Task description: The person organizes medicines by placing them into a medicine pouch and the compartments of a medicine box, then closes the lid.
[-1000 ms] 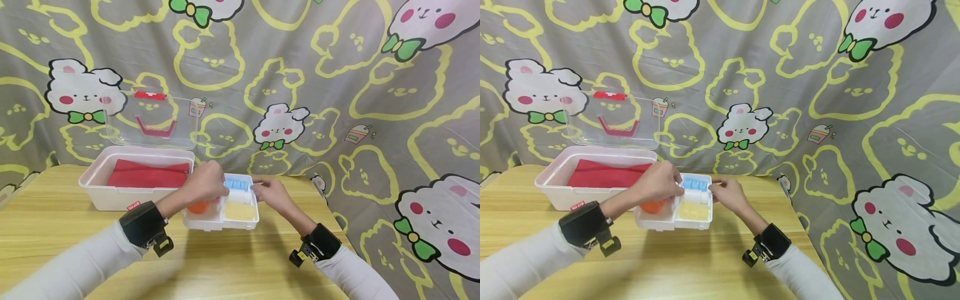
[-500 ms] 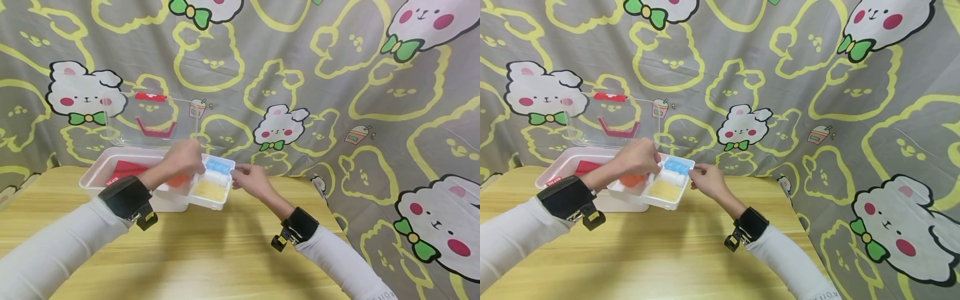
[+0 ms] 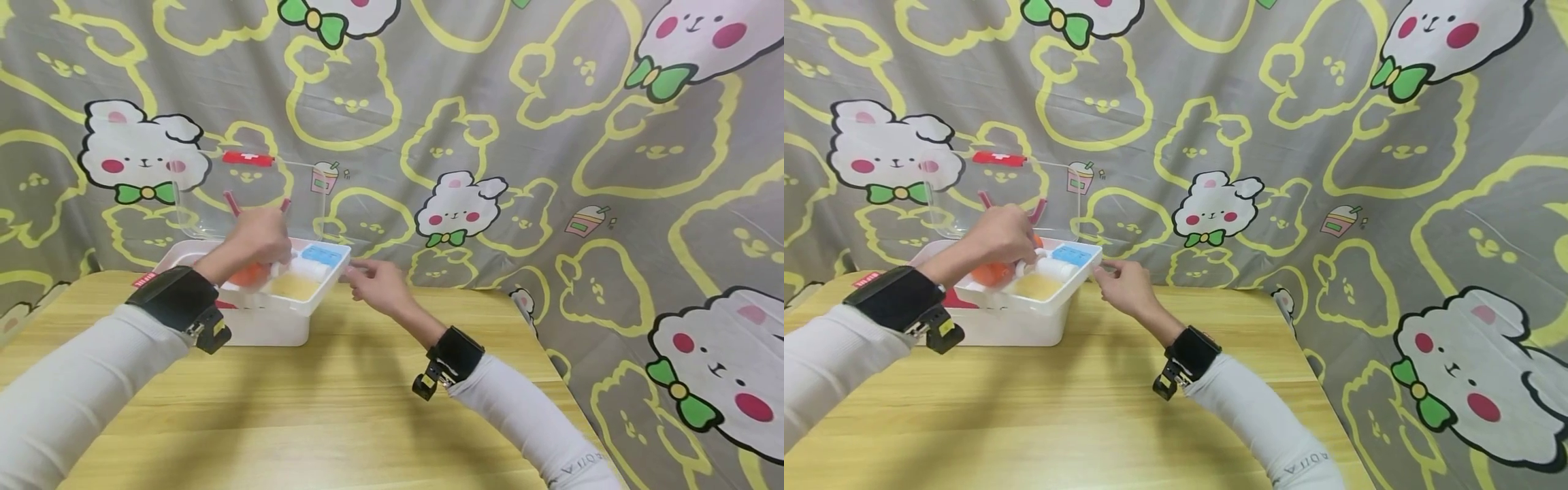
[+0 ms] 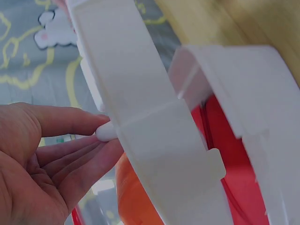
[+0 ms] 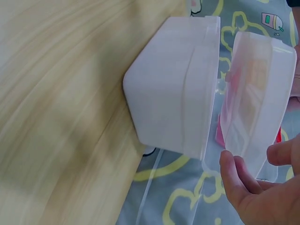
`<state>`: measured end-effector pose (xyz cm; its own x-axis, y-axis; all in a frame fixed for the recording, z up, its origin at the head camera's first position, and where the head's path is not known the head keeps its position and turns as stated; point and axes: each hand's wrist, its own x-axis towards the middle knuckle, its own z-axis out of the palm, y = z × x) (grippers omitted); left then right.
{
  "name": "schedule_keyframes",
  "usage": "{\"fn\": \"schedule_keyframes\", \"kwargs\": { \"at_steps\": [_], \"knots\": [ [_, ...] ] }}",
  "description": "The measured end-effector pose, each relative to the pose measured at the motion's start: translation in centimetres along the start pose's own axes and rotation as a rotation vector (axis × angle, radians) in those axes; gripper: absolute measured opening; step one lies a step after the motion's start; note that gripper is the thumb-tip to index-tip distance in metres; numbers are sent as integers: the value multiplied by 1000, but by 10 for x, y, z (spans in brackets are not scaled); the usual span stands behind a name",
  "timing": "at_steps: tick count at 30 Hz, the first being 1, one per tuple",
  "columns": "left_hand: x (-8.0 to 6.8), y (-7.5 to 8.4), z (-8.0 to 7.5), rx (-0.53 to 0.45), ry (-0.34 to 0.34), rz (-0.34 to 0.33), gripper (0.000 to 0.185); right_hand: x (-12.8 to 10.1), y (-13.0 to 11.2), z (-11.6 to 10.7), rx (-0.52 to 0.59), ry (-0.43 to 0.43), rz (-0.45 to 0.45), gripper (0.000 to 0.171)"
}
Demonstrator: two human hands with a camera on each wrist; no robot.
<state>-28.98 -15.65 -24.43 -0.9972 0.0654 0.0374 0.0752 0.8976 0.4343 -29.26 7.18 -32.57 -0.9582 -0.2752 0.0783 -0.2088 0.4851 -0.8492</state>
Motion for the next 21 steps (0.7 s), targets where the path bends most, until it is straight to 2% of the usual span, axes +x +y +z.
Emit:
{"fn": "schedule_keyframes", "kwargs": {
  "at_steps": [6, 9, 12, 17, 21],
  "knots": [
    [3, -16, -10, -33, 108, -26, 13, 8, -5, 18, 15, -22, -2, 41],
    [5, -27, -14, -21, 168, -26, 15, 13, -6, 29, -2, -36, 14, 38],
    [8, -40, -17, -29, 200, -44, 16, 16, -5, 43, -10, -37, 24, 36],
    [12, -64, -20, -17, 255, -62, 16, 17, -2, 67, -20, -21, 22, 40],
    [15, -80, -20, 16, 302, -103, 20, 18, 2, 75, -18, 6, 21, 49]
  ]
}}
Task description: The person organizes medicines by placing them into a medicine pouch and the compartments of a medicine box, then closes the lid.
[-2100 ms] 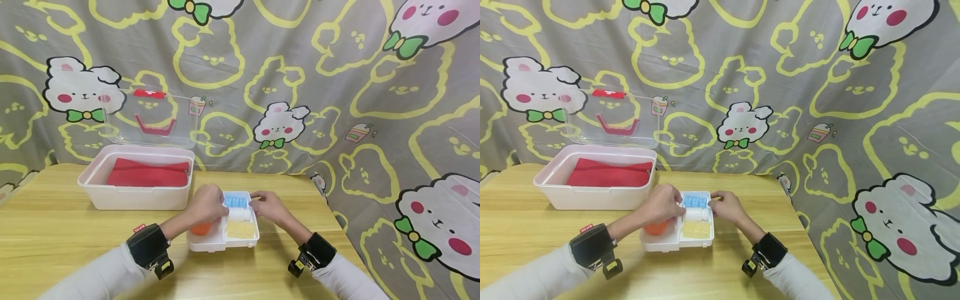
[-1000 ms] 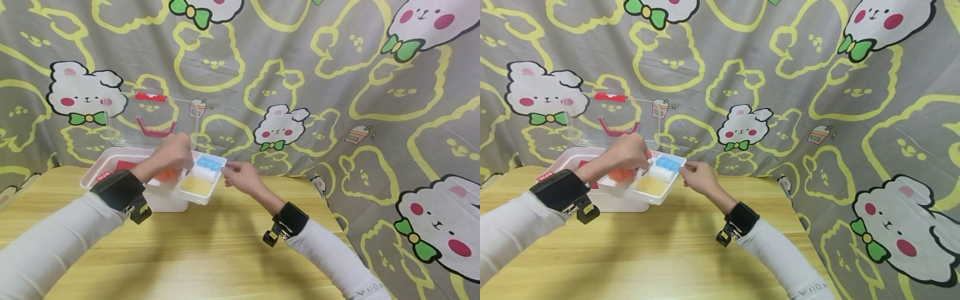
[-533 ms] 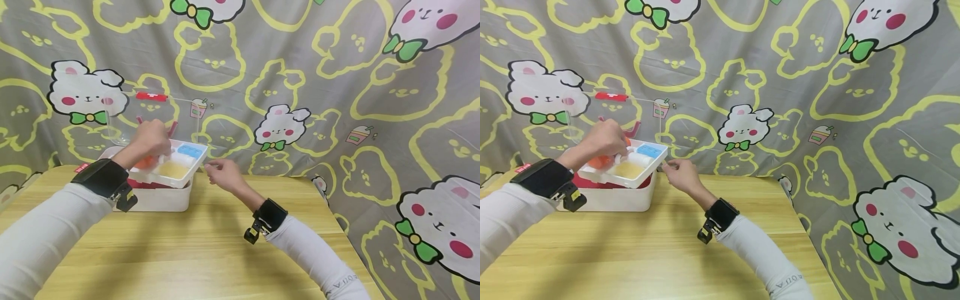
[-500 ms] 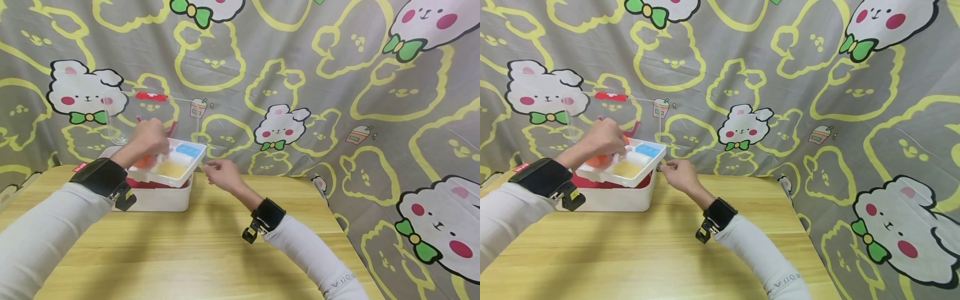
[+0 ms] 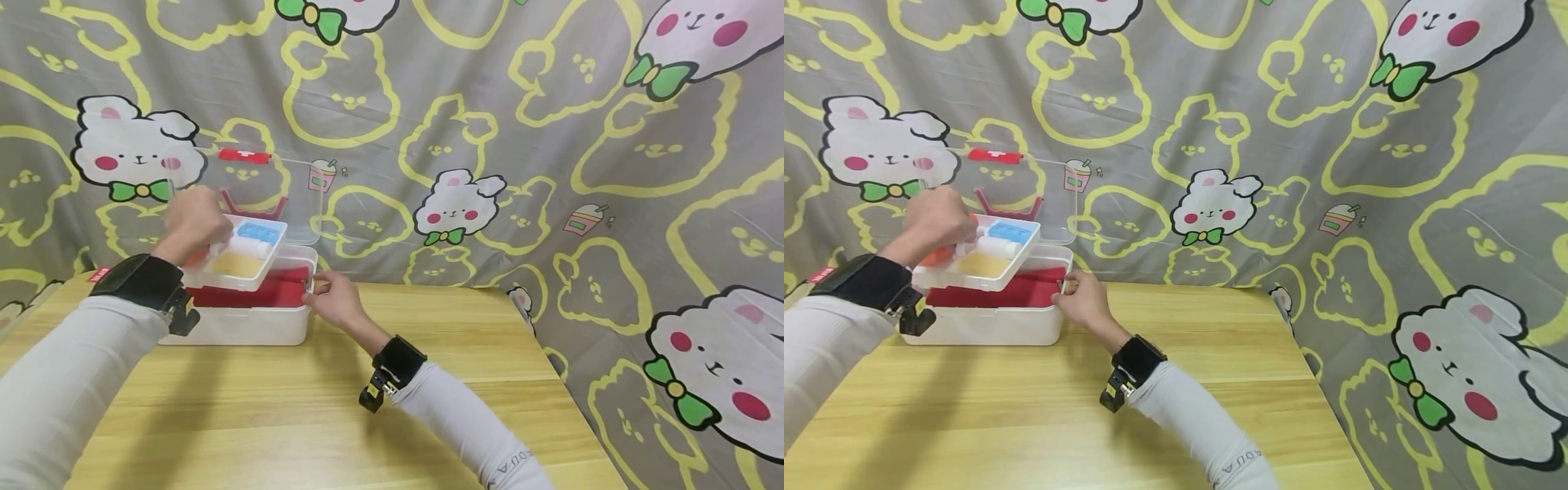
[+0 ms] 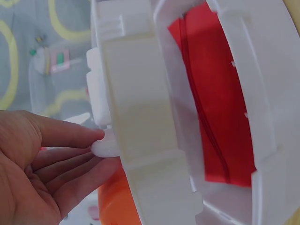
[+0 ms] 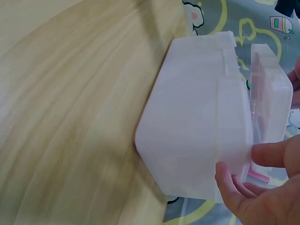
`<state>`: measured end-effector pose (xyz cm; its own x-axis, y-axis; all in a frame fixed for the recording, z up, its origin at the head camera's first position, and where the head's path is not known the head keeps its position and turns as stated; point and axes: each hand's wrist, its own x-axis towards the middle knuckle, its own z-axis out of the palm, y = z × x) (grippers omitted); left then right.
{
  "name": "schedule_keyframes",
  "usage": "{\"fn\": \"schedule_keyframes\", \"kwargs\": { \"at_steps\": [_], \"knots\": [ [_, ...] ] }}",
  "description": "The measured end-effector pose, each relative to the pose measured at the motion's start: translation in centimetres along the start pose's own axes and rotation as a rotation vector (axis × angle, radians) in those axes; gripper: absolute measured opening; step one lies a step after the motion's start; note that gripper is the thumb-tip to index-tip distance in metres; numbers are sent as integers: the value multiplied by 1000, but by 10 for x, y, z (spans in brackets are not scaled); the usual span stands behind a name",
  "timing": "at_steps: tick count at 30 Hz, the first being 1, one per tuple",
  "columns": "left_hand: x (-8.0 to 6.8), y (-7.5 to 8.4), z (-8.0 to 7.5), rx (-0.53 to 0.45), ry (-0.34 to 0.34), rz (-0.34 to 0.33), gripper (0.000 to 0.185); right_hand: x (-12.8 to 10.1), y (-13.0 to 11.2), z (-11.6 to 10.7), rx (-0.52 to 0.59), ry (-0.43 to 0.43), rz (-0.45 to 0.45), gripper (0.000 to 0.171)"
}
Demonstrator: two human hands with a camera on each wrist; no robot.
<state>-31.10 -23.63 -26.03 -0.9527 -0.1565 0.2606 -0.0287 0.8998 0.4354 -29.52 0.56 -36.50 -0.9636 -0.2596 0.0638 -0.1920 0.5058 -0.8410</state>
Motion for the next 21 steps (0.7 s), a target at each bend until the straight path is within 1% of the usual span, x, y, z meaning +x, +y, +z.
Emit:
{"fn": "schedule_keyframes", "kwargs": {
  "at_steps": [3, 6, 8, 12, 16, 21],
  "knots": [
    [3, -9, 1, 34, 8, -52, 22, 1, 2, 2, 29, 17, 7, 54],
    [4, -15, 2, 24, 2, -73, 21, 1, 3, 3, 33, 27, 3, 56],
    [3, -18, 3, 23, 1, -78, 20, 1, 3, 2, 27, 29, -6, 55],
    [1, -21, 8, 1, -28, -95, 17, 1, 4, 3, 10, 27, -23, 51],
    [-2, -22, 14, -12, -51, -95, 15, 1, 5, 3, 3, 25, -33, 51],
    [-4, -25, 18, -17, -60, -85, 12, 0, 9, 4, 65, 27, -23, 52]
  ]
}}
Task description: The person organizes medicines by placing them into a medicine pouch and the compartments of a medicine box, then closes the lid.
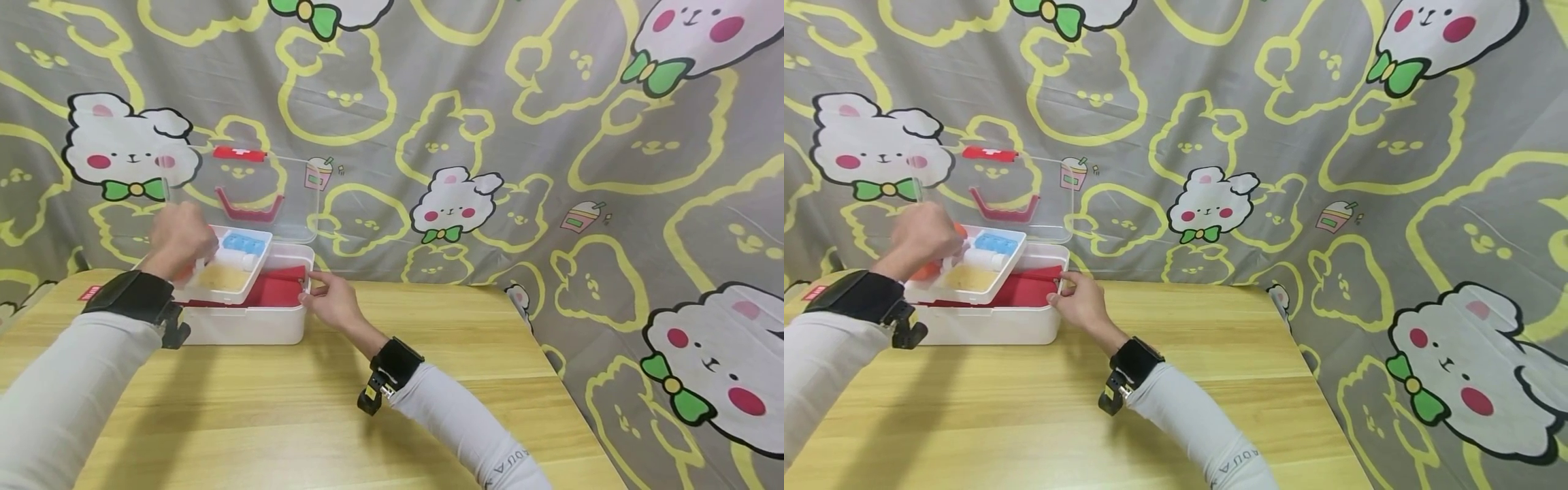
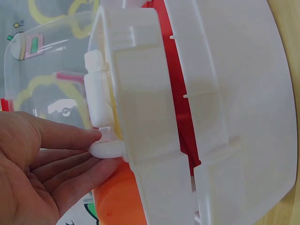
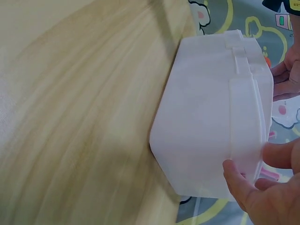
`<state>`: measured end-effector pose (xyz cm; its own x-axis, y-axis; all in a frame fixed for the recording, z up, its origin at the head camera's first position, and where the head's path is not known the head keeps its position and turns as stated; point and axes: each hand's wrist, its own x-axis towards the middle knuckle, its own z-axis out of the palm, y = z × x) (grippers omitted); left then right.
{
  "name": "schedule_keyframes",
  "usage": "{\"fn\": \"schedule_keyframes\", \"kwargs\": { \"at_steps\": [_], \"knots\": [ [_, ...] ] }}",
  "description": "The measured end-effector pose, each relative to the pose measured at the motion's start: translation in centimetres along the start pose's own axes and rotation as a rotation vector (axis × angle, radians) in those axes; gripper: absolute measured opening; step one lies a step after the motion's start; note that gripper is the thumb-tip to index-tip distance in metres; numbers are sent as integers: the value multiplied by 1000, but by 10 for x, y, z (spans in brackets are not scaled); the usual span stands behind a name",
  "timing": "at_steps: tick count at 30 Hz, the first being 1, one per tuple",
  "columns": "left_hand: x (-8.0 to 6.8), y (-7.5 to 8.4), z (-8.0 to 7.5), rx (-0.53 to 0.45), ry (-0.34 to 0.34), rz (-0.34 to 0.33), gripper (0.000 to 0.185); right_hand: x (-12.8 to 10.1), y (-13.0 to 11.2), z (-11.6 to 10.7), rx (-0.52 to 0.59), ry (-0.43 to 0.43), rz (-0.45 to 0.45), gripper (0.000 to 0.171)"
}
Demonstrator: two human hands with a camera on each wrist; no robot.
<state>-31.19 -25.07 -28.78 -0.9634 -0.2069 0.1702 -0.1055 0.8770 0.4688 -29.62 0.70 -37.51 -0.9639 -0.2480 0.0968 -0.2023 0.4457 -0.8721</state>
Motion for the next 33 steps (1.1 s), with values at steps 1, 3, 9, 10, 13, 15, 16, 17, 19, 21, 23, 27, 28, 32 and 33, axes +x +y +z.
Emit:
{"fn": "schedule_keyframes", "kwargs": {
  "at_steps": [1, 3, 9, 10, 13, 15, 16, 17, 19, 21, 23, 27, 28, 32, 33],
  "knots": [
    [0, -1, 0, -6, -2, 2, 12, 0, 1, 0, 21, 0, 7, 52],
    [-1, -2, 0, -20, -9, 11, 14, -1, 3, 0, 54, 0, 18, 51],
    [-2, -1, 3, -27, -16, 55, 14, 0, 4, -1, 119, -5, 52, 52],
    [-2, -1, 4, -21, -13, 65, 15, 0, 4, -1, 136, -7, 59, 52],
    [-3, -1, 6, 5, -4, 97, 16, 0, 4, -1, 173, -10, 74, 53],
    [-3, -2, 7, 12, -2, 106, 18, 0, 4, -1, 183, -11, 80, 53],
    [-4, -2, 7, 15, 3, 106, 18, -1, 4, -1, 184, -10, 84, 53],
    [-4, -3, 7, 11, 3, 104, 19, -1, 4, -1, 183, -11, 86, 53],
    [-4, -5, 8, 3, 6, 94, 19, -1, 3, -1, 187, -9, 89, 53],
    [-4, -8, 7, -5, 15, 90, 18, -1, 2, 0, 181, -10, 82, 53],
    [-4, -11, 7, -9, 17, 85, 16, -1, 2, 0, 179, -9, 77, 53],
    [-5, -16, 5, -28, 9, 61, 13, -1, 0, 1, 172, -9, 70, 52],
    [-5, -16, 4, -28, 8, 54, 13, -1, -1, 2, 171, -8, 73, 52],
    [-5, -15, 4, -7, 8, 33, 15, -1, -1, 2, 167, -6, 83, 52],
    [-4, -15, 3, -5, 5, 30, 16, -1, -1, 2, 166, -6, 84, 52]
  ]
}}
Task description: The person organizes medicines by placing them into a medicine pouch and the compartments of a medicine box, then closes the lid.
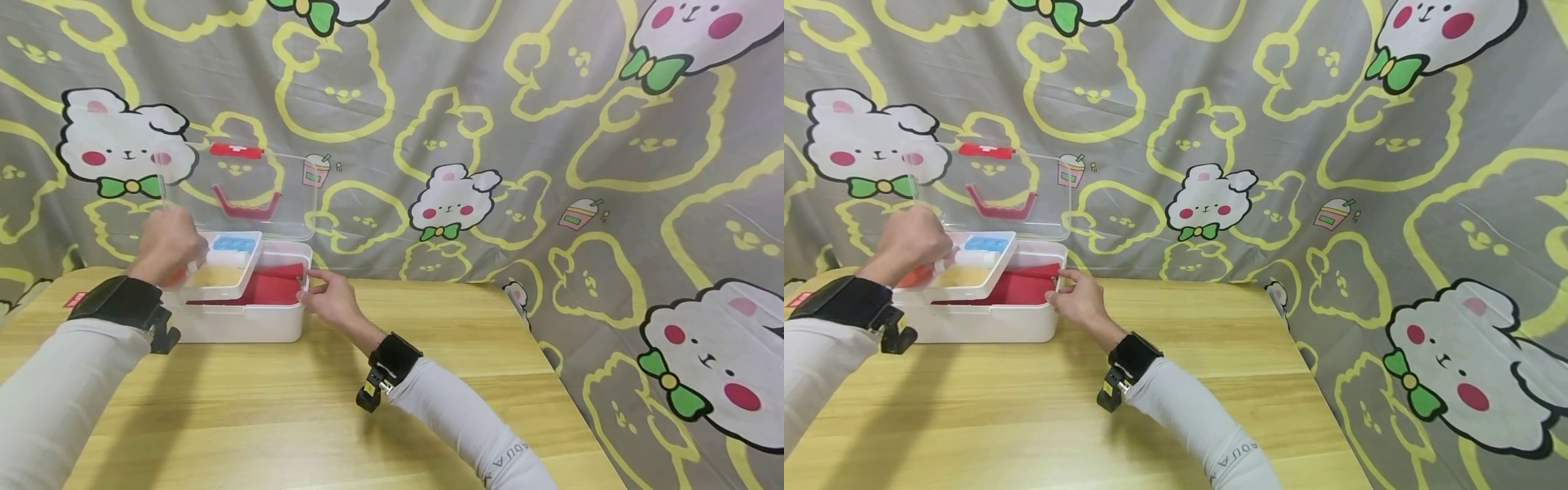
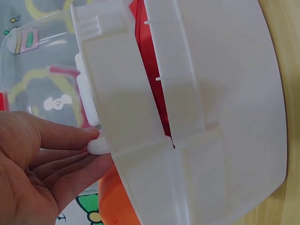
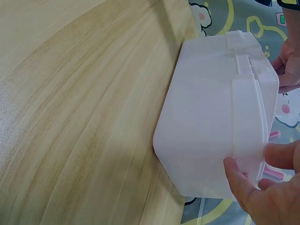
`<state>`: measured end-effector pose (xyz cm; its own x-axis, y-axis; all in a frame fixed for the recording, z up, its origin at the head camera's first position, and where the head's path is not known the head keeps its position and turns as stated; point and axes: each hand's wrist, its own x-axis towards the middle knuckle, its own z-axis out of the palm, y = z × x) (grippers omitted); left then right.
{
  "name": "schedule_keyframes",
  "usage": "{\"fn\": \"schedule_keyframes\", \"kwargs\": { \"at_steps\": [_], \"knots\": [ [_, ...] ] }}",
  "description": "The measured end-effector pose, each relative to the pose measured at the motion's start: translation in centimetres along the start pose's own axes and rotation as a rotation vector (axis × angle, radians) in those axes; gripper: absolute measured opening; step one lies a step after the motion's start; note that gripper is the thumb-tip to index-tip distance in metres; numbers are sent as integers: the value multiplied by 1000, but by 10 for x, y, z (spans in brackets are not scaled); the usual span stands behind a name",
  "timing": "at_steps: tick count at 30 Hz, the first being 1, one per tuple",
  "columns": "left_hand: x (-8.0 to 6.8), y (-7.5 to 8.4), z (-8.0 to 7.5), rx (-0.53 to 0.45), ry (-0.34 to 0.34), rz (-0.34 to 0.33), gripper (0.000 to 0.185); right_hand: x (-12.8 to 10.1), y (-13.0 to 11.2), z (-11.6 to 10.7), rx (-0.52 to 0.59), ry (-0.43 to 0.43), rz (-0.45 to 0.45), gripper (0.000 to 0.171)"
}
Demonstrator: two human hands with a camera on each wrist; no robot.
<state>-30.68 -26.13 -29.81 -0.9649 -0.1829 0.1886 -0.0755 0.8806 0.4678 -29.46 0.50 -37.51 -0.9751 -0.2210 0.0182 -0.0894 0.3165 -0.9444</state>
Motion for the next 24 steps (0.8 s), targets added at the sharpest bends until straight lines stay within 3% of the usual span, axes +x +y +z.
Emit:
{"fn": "schedule_keyframes", "kwargs": {
  "at_steps": [10, 20, 24],
  "knots": [
    [3, -3, 1, -9, 0, -19, 19, 1, 0, -2, 1, 2, -1, 53],
    [3, -6, 5, -17, -56, -52, 13, 0, 0, -1, -20, 0, -4, 53],
    [1, -8, 6, 16, -58, -27, 15, -1, 1, 0, -21, 1, -2, 53]
  ]
}}
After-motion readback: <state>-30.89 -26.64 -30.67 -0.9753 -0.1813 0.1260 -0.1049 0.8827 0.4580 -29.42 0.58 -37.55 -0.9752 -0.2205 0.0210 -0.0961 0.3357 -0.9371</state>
